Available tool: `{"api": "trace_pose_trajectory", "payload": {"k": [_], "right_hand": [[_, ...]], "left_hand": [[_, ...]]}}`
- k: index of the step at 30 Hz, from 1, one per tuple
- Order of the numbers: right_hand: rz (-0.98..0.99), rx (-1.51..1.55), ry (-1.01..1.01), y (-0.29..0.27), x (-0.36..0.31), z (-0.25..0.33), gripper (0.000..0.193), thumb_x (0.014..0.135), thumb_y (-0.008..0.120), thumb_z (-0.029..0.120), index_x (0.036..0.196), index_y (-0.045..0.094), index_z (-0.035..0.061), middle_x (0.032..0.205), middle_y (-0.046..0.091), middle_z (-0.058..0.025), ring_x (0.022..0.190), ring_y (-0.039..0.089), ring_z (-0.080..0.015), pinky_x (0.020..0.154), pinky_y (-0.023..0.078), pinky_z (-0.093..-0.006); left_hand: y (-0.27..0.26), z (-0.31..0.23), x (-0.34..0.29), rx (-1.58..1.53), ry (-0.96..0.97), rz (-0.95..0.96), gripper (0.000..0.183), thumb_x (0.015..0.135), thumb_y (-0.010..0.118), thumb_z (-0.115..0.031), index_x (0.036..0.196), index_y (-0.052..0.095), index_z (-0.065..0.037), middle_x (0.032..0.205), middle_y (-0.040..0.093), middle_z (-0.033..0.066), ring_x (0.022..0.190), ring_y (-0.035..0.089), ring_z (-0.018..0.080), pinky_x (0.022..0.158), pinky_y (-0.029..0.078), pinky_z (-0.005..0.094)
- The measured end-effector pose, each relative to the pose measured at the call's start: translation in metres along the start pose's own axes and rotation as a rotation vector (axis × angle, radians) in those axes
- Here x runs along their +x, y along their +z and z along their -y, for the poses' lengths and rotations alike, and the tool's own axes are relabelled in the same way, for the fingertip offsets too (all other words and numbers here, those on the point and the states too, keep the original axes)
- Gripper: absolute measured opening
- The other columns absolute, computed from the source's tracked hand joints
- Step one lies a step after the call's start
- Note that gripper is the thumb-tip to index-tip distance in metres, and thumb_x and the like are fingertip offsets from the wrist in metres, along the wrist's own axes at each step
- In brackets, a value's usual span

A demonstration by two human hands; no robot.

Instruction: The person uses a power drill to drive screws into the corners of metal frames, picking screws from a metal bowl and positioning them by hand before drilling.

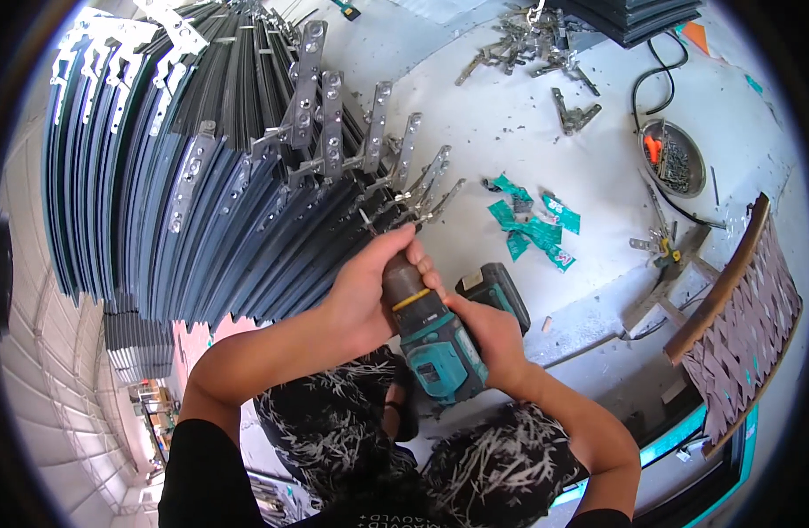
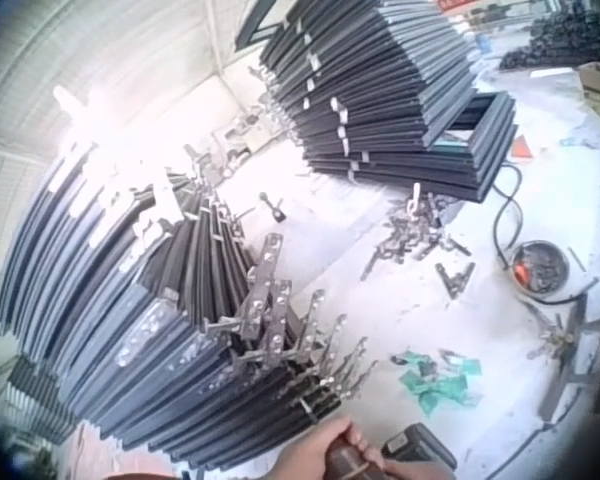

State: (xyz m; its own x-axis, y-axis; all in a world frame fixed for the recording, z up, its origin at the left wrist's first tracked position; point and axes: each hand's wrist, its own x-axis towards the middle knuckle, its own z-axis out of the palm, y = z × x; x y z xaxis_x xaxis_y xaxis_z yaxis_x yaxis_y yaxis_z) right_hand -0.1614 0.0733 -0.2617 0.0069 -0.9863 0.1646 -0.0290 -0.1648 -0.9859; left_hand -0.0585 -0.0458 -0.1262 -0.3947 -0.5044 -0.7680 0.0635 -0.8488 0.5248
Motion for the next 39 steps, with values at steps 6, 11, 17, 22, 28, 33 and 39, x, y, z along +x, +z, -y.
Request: {"api": "trace_pose_trajectory", "payload": {"k": [6, 11, 17, 22, 28, 33, 39], "right_hand": [[-0.068, 0.242, 0.430, 0.027, -0.008, -0.013, 0.047, 0.075, 0.075, 0.013, 0.118, 0.059, 0.0042, 0.097, 0.069, -0.0069, 0.083, 0.067, -0.0157, 0.072, 0.051, -0.0267], [-0.213, -0.112, 0.174, 0.037, -0.034, -0.012, 0.039, 0.071, 0.077, 0.011, 0.106, 0.063, 0.0035, 0.092, 0.069, -0.0039, 0.079, 0.065, -0.0129, 0.071, 0.051, -0.0256], [-0.402, -0.166, 0.377, 0.034, -0.061, 0.009, 0.034, 0.077, 0.072, 0.007, 0.109, 0.060, 0.0014, 0.090, 0.066, -0.0025, 0.077, 0.063, -0.0116, 0.070, 0.050, -0.0252], [-0.550, -0.116, 0.398, 0.022, -0.093, -0.028, 0.031, 0.092, 0.050, 0.016, 0.118, 0.053, -0.0015, 0.096, 0.064, -0.0115, 0.081, 0.064, -0.0200, 0.073, 0.053, -0.0302], [-0.955, 0.868, 0.523, 0.015, -0.116, -0.068, 0.041, 0.096, 0.044, 0.033, 0.114, 0.053, -0.0027, 0.091, 0.063, -0.0145, 0.075, 0.064, -0.0261, 0.068, 0.054, -0.0364], [-0.918, 1.027, 0.456, 0.024, -0.168, -0.139, 0.032, 0.086, 0.062, 0.010, 0.116, 0.054, 0.0020, 0.095, 0.064, -0.0137, 0.080, 0.065, -0.0236, 0.073, 0.055, -0.0346], [-0.846, 0.306, 0.392, 0.010, -0.162, -0.119, 0.034, 0.081, 0.064, 0.009, 0.113, 0.057, -0.0012, 0.104, 0.065, -0.0171, 0.094, 0.065, -0.0316, 0.083, 0.052, -0.0378]], "left_hand": [[-0.031, -0.009, 0.014, 0.228, -0.103, 0.236, 0.027, 0.096, 0.052, -0.034, 0.096, 0.056, -0.007, 0.099, 0.061, 0.0075, 0.102, 0.059, 0.0220, 0.090, 0.046, 0.0360], [-0.083, -0.017, 0.032, 0.317, -0.229, 0.553, 0.039, 0.093, 0.054, -0.021, 0.127, 0.048, -0.003, 0.126, 0.054, 0.0106, 0.116, 0.052, 0.0218, 0.101, 0.040, 0.0366], [-0.109, 0.002, 0.095, 0.231, -0.178, 0.631, 0.034, 0.094, 0.052, -0.016, 0.124, 0.052, 0.000, 0.120, 0.057, 0.0104, 0.112, 0.055, 0.0216, 0.096, 0.045, 0.0372], [-0.051, 0.013, 0.164, 0.564, -0.231, 0.557, 0.020, 0.095, 0.052, -0.019, 0.103, 0.062, -0.003, 0.086, 0.059, 0.0025, 0.080, 0.058, 0.0144, 0.074, 0.049, 0.0304], [0.047, 0.036, 0.249, 0.895, -0.076, 0.511, 0.014, 0.089, 0.055, -0.018, 0.093, 0.063, -0.008, 0.069, 0.051, -0.0016, 0.059, 0.049, 0.0091, 0.055, 0.041, 0.0244], [0.124, 0.081, 0.325, 0.945, 0.057, 0.460, 0.014, 0.089, 0.053, -0.016, 0.096, 0.060, -0.007, 0.067, 0.050, -0.0010, 0.055, 0.047, 0.0087, 0.048, 0.039, 0.0250], [0.210, 0.144, 0.394, 0.922, 0.060, 0.362, 0.016, 0.089, 0.057, -0.023, 0.079, 0.054, -0.010, 0.064, 0.048, -0.0020, 0.051, 0.046, 0.0103, 0.047, 0.041, 0.0255]]}}
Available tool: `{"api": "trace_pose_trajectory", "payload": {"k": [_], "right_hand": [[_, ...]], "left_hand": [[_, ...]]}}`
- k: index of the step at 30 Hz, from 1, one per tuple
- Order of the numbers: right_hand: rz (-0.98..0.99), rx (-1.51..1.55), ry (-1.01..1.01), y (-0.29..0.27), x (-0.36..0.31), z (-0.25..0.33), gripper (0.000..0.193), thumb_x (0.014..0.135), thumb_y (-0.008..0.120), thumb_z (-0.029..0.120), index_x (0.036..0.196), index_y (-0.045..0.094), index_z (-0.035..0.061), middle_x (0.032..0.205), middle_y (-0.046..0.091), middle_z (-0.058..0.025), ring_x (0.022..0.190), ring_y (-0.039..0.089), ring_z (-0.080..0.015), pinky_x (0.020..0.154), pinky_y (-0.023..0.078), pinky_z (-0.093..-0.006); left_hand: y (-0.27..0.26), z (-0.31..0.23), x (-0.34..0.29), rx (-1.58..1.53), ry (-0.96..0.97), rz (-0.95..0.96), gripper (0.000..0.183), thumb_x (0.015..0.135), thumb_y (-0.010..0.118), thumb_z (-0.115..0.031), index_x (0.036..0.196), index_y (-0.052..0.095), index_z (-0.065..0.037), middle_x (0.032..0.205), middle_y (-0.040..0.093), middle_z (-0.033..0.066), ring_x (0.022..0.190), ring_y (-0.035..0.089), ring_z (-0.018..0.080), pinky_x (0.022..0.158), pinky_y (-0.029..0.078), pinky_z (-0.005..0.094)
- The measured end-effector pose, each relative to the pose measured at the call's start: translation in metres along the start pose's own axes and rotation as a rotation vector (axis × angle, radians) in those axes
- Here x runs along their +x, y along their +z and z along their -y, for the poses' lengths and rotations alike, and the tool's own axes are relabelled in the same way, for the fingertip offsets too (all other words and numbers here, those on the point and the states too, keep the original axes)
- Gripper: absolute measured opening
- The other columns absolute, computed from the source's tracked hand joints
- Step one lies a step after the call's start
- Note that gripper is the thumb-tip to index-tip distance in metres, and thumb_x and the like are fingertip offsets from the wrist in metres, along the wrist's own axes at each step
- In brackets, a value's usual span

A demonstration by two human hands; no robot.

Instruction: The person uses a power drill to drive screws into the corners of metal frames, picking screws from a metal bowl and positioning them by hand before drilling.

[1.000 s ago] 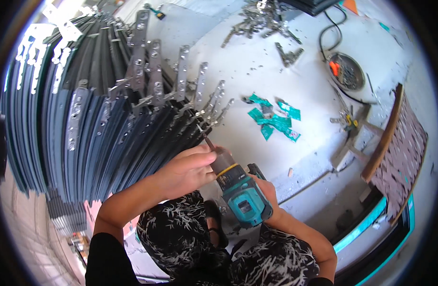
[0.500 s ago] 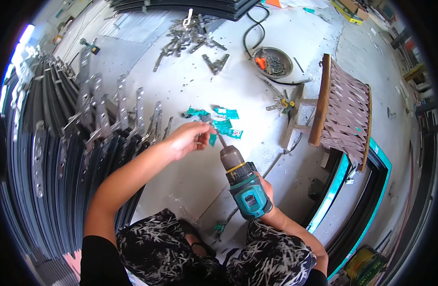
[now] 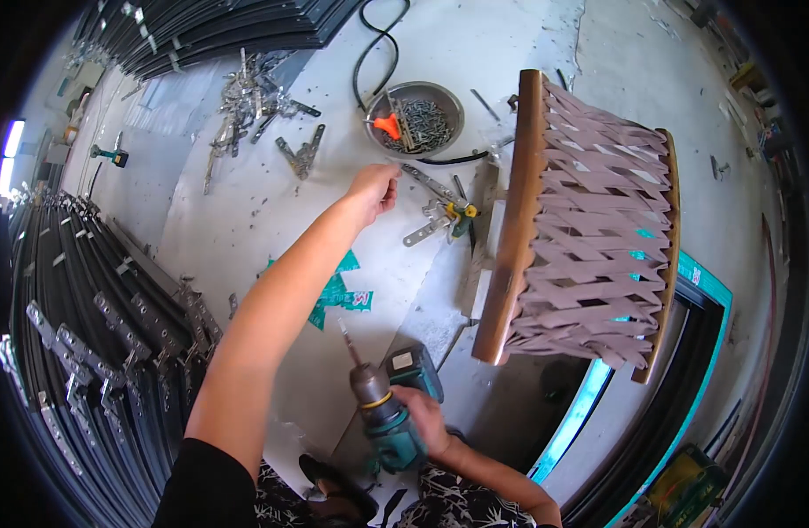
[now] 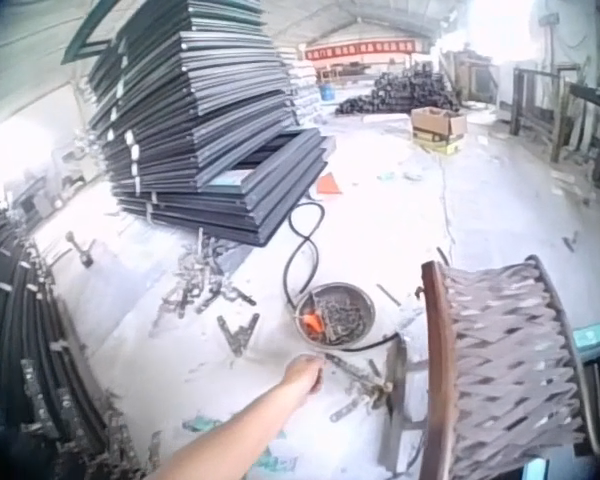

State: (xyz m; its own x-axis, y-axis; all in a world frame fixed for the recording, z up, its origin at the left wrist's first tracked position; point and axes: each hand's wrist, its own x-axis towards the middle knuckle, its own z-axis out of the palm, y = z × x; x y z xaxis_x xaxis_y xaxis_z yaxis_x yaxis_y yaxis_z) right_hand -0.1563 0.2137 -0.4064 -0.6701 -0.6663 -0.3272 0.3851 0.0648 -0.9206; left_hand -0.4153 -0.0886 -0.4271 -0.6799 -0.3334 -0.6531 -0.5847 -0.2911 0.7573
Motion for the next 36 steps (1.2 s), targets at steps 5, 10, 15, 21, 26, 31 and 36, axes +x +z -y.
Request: {"api": "trace_pose_trajectory", "payload": {"k": [5, 10, 15, 21, 26, 31, 36], "right_hand": [[0.073, -0.283, -0.371, 0.000, 0.012, 0.017, 0.033, 0.080, 0.061, 0.007, 0.113, 0.059, 0.0014, 0.103, 0.065, -0.0158, 0.093, 0.064, -0.0342, 0.084, 0.050, -0.0401], [0.046, -0.310, -0.461, 0.004, 0.016, 0.020, 0.038, 0.077, 0.066, 0.010, 0.114, 0.059, 0.0038, 0.102, 0.065, -0.0153, 0.091, 0.063, -0.0344, 0.081, 0.050, -0.0397], [0.082, -0.345, -0.438, 0.006, 0.013, 0.017, 0.043, 0.072, 0.072, 0.018, 0.111, 0.060, 0.0048, 0.091, 0.064, -0.0138, 0.080, 0.062, -0.0332, 0.073, 0.050, -0.0392], [0.145, -0.348, -0.356, -0.007, 0.009, 0.000, 0.038, 0.075, 0.067, 0.014, 0.110, 0.060, 0.0019, 0.097, 0.065, -0.0161, 0.086, 0.063, -0.0350, 0.077, 0.050, -0.0409], [0.027, -0.454, -0.361, 0.001, 0.001, -0.003, 0.036, 0.076, 0.068, 0.010, 0.110, 0.057, 0.0004, 0.101, 0.064, -0.0175, 0.090, 0.064, -0.0344, 0.081, 0.051, -0.0406], [0.016, -0.271, -0.173, 0.009, -0.001, -0.009, 0.038, 0.077, 0.072, 0.020, 0.108, 0.057, 0.0024, 0.090, 0.066, -0.0143, 0.077, 0.066, -0.0288, 0.070, 0.053, -0.0359], [-0.079, 0.733, 0.583, 0.014, -0.009, 0.000, 0.042, 0.095, 0.044, 0.043, 0.106, 0.058, 0.0056, 0.080, 0.063, -0.0079, 0.061, 0.059, -0.0199, 0.057, 0.052, -0.0330]], "left_hand": [[0.016, 0.002, 0.060, -0.180, -0.090, -0.122, 0.030, 0.089, 0.059, -0.037, 0.073, 0.054, -0.012, 0.060, 0.045, -0.0035, 0.049, 0.044, 0.0096, 0.044, 0.039, 0.0255], [-0.015, 0.002, 0.060, -0.274, -0.256, -0.156, 0.022, 0.086, 0.058, -0.021, 0.071, 0.045, -0.011, 0.058, 0.041, -0.0015, 0.047, 0.041, 0.0098, 0.041, 0.035, 0.0226], [-0.091, 0.025, -0.009, -0.368, -0.231, -0.056, 0.022, 0.084, 0.058, -0.015, 0.070, 0.041, -0.011, 0.058, 0.039, 0.0009, 0.050, 0.041, 0.0139, 0.045, 0.031, 0.0261], [-0.151, 0.083, -0.167, 0.033, -0.173, -0.184, 0.019, 0.086, 0.055, -0.024, 0.074, 0.051, -0.010, 0.057, 0.043, -0.0001, 0.044, 0.040, 0.0093, 0.040, 0.031, 0.0239], [-0.182, 0.173, -0.239, -0.146, -0.369, -0.307, 0.017, 0.088, 0.056, -0.023, 0.082, 0.049, -0.010, 0.064, 0.045, 0.0002, 0.053, 0.043, 0.0093, 0.042, 0.031, 0.0238], [-0.173, 0.198, -0.240, -0.239, -0.339, -0.200, 0.019, 0.091, 0.057, -0.026, 0.086, 0.050, -0.009, 0.072, 0.052, 0.0018, 0.062, 0.050, 0.0111, 0.052, 0.040, 0.0247], [-0.191, 0.231, -0.275, -0.268, -0.314, -0.013, 0.020, 0.094, 0.055, -0.022, 0.104, 0.056, -0.004, 0.090, 0.059, 0.0045, 0.078, 0.058, 0.0138, 0.068, 0.047, 0.0259]]}}
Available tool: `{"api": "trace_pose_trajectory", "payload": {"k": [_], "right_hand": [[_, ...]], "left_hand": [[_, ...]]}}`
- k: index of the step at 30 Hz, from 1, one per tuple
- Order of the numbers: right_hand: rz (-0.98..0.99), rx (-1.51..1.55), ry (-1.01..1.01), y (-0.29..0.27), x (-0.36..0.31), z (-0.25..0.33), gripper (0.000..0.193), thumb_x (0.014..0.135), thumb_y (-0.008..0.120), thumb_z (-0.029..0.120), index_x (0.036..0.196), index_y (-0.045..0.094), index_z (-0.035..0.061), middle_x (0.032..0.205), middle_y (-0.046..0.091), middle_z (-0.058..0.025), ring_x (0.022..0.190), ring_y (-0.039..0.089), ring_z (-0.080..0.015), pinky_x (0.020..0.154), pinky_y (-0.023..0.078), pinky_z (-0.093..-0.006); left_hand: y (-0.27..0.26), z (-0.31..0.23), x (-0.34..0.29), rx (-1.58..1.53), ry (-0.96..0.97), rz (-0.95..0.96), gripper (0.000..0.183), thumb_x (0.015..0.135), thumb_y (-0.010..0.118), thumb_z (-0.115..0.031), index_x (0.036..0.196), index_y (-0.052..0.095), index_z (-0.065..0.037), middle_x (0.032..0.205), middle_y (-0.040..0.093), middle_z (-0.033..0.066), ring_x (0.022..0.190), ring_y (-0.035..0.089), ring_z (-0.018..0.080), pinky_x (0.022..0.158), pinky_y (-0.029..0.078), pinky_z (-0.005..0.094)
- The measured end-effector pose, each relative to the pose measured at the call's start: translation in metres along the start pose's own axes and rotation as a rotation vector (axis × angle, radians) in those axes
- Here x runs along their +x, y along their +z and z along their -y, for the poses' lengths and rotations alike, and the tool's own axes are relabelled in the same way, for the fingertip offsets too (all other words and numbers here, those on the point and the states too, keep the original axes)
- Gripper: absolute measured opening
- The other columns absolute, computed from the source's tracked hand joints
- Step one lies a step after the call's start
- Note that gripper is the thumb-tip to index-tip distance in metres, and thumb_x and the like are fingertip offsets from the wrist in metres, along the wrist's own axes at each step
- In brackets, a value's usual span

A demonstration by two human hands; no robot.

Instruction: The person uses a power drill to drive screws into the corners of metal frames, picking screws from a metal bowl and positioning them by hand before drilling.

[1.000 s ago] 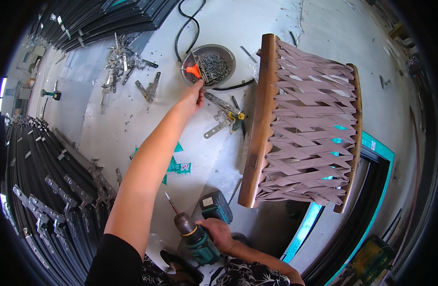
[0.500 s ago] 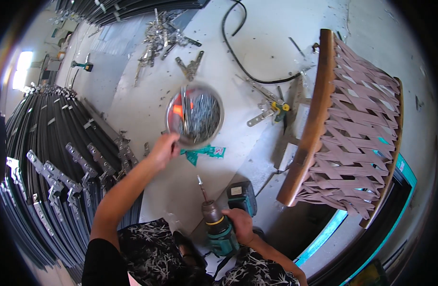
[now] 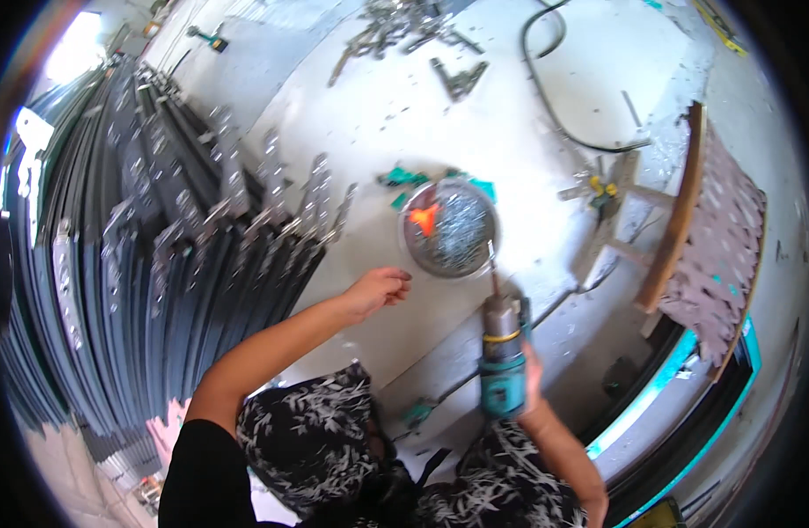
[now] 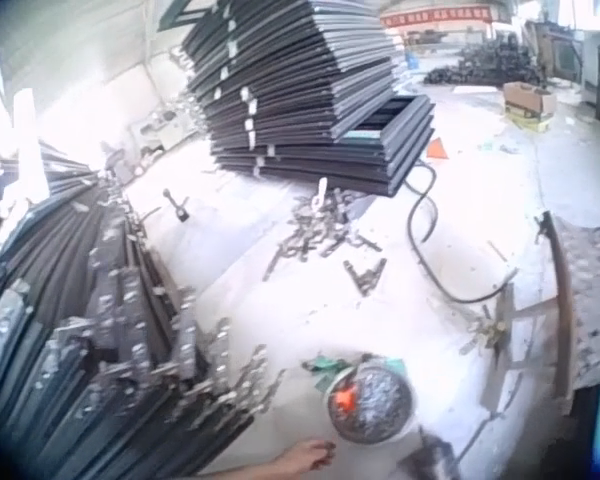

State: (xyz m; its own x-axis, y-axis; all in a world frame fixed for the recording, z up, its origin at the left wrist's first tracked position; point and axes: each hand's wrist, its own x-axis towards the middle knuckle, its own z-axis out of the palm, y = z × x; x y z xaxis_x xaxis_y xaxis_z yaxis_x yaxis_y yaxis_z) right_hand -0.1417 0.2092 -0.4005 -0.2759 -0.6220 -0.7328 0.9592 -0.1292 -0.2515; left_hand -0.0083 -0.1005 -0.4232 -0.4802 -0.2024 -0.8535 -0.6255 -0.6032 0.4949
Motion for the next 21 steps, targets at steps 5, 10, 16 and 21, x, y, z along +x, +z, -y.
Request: {"api": "trace_pose_trajectory", "payload": {"k": [5, 10, 16, 21], "right_hand": [[-0.020, -0.821, -0.138, 0.040, -0.057, 0.037, 0.034, 0.088, 0.052, 0.032, 0.107, 0.058, 0.0045, 0.082, 0.064, -0.0091, 0.069, 0.062, -0.0221, 0.062, 0.053, -0.0324], [0.209, -1.724, -0.616, 0.092, -0.103, 0.056, 0.021, 0.074, 0.075, 0.016, 0.091, 0.067, 0.0070, 0.078, 0.064, -0.0088, 0.068, 0.063, -0.0238, 0.057, 0.051, -0.0274], [0.539, -1.892, -0.809, 0.166, -0.072, 0.009, 0.027, 0.076, 0.063, 0.006, 0.103, 0.064, 0.0043, 0.100, 0.065, -0.0098, 0.089, 0.062, -0.0234, 0.080, 0.050, -0.0340], [0.297, -1.149, -0.665, 0.142, 0.001, -0.105, 0.029, 0.085, 0.070, 0.020, 0.107, 0.062, 0.0037, 0.087, 0.063, -0.0055, 0.075, 0.060, -0.0173, 0.066, 0.050, -0.0319]], "left_hand": [[-0.022, 0.044, -0.065, -0.107, -0.004, 0.141, 0.030, 0.096, 0.047, -0.009, 0.124, 0.051, 0.003, 0.111, 0.061, 0.0141, 0.097, 0.062, 0.0206, 0.086, 0.051, 0.0326], [-0.072, 0.087, -0.088, -0.256, 0.093, -0.011, 0.030, 0.096, 0.046, -0.006, 0.124, 0.049, 0.003, 0.111, 0.061, 0.0134, 0.098, 0.061, 0.0204, 0.086, 0.050, 0.0319], [-0.101, 0.110, -0.117, -0.368, 0.072, -0.072, 0.026, 0.095, 0.047, -0.008, 0.117, 0.053, 0.003, 0.094, 0.060, 0.0076, 0.085, 0.058, 0.0159, 0.076, 0.048, 0.0284], [-0.098, 0.092, -0.137, -0.033, 0.211, -0.232, 0.024, 0.095, 0.045, -0.014, 0.108, 0.056, 0.003, 0.067, 0.045, -0.0011, 0.063, 0.047, 0.0100, 0.061, 0.039, 0.0238]]}}
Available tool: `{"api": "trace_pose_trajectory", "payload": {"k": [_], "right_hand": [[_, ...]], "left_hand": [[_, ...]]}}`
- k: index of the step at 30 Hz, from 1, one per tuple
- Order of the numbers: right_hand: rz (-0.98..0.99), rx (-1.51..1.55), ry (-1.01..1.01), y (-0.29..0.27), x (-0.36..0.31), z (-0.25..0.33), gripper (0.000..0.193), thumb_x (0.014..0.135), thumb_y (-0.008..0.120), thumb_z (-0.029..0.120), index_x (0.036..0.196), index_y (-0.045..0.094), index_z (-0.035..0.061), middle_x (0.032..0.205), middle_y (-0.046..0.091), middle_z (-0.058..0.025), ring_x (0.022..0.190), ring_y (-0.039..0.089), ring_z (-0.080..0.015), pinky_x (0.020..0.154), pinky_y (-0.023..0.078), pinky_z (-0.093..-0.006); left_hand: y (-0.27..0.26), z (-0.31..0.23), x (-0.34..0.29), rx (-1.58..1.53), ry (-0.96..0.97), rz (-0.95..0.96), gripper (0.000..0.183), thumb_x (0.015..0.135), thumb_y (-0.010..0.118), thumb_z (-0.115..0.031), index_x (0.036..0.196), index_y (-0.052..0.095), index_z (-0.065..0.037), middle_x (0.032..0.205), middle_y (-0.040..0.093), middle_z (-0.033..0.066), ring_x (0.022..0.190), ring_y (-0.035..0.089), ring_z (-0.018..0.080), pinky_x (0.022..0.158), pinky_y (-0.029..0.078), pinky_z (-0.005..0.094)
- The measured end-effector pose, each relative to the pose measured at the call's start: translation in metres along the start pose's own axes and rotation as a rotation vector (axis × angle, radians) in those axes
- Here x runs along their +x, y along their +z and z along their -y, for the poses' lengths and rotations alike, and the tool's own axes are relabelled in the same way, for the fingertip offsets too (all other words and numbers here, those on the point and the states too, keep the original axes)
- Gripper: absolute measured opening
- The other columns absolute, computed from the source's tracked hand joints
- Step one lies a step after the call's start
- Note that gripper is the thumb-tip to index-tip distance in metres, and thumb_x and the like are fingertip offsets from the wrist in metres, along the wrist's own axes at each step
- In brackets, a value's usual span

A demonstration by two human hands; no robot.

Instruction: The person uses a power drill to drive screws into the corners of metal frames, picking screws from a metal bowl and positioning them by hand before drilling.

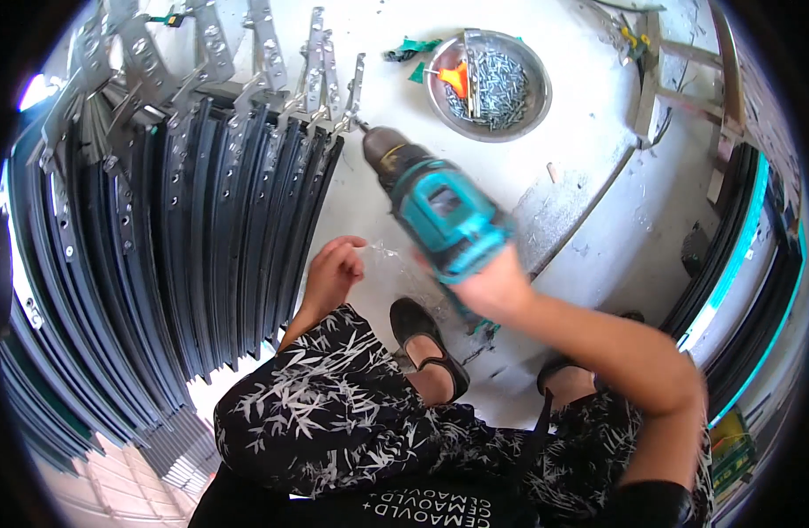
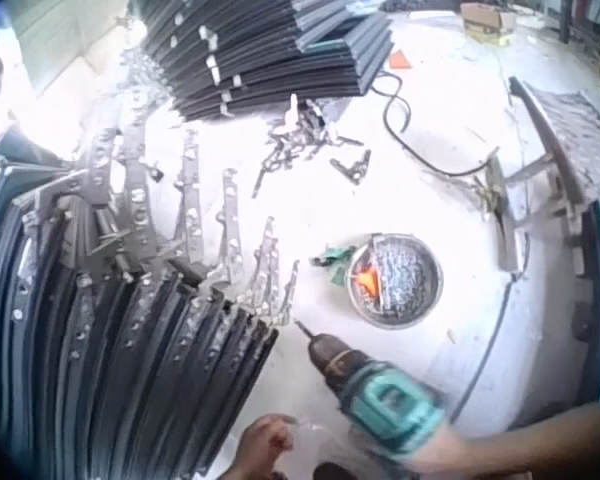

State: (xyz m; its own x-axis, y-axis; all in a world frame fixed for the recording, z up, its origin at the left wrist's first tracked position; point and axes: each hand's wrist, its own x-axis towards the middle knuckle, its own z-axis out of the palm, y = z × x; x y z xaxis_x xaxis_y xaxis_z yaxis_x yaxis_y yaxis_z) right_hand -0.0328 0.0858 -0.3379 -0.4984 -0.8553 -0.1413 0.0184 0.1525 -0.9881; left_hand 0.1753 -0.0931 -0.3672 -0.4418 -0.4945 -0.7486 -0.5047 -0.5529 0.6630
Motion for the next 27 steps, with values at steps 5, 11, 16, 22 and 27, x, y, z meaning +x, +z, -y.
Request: {"api": "trace_pose_trajectory", "payload": {"k": [5, 11, 16, 22, 27], "right_hand": [[-0.119, 0.834, 0.501, 0.074, 0.000, -0.020, 0.035, 0.076, 0.067, 0.003, 0.111, 0.059, 0.0040, 0.069, 0.057, -0.0022, 0.057, 0.054, -0.0129, 0.056, 0.043, -0.0269], [0.007, 1.264, 0.686, 0.122, 0.002, -0.042, 0.026, 0.075, 0.067, 0.000, 0.100, 0.060, 0.0007, 0.065, 0.054, -0.0023, 0.049, 0.050, -0.0120, 0.049, 0.043, -0.0260], [0.126, 1.305, 0.717, 0.132, 0.015, -0.056, 0.019, 0.075, 0.066, 0.001, 0.094, 0.061, 0.0007, 0.066, 0.054, -0.0031, 0.052, 0.051, -0.0118, 0.049, 0.044, -0.0270], [0.180, 1.329, 0.720, 0.135, 0.016, -0.061, 0.017, 0.076, 0.064, 0.003, 0.093, 0.061, 0.0007, 0.073, 0.056, -0.0031, 0.056, 0.051, -0.0111, 0.052, 0.045, -0.0277], [0.144, 1.387, 0.729, 0.134, 0.013, -0.059, 0.019, 0.076, 0.063, 0.003, 0.095, 0.061, 0.0004, 0.075, 0.057, -0.0032, 0.057, 0.050, -0.0112, 0.054, 0.045, -0.0281]], "left_hand": [[0.018, -0.029, -0.016, 0.054, 0.258, -0.264, 0.021, 0.095, 0.047, -0.015, 0.100, 0.061, 0.000, 0.063, 0.044, -0.0033, 0.058, 0.039, 0.0053, 0.056, 0.029, 0.0207], [0.014, -0.021, -0.006, 0.073, 0.144, -0.273, 0.035, 0.100, 0.046, -0.028, 0.107, 0.059, 0.004, 0.064, 0.034, -0.0034, 0.061, 0.037, 0.0089, 0.061, 0.032, 0.0235], [0.010, -0.004, -0.002, 0.002, 0.043, -0.258, 0.034, 0.100, 0.045, -0.033, 0.092, 0.058, -0.003, 0.067, 0.041, -0.0037, 0.064, 0.039, 0.0080, 0.063, 0.034, 0.0233], [0.021, -0.012, -0.003, 0.031, -0.043, -0.229, 0.034, 0.100, 0.046, -0.036, 0.091, 0.056, -0.004, 0.068, 0.050, 0.0001, 0.057, 0.045, 0.0095, 0.055, 0.040, 0.0249], [0.009, 0.001, 0.003, 0.094, 0.009, -0.223, 0.031, 0.099, 0.049, -0.032, 0.100, 0.058, -0.002, 0.067, 0.051, 0.0011, 0.054, 0.046, 0.0094, 0.050, 0.042, 0.0249]]}}
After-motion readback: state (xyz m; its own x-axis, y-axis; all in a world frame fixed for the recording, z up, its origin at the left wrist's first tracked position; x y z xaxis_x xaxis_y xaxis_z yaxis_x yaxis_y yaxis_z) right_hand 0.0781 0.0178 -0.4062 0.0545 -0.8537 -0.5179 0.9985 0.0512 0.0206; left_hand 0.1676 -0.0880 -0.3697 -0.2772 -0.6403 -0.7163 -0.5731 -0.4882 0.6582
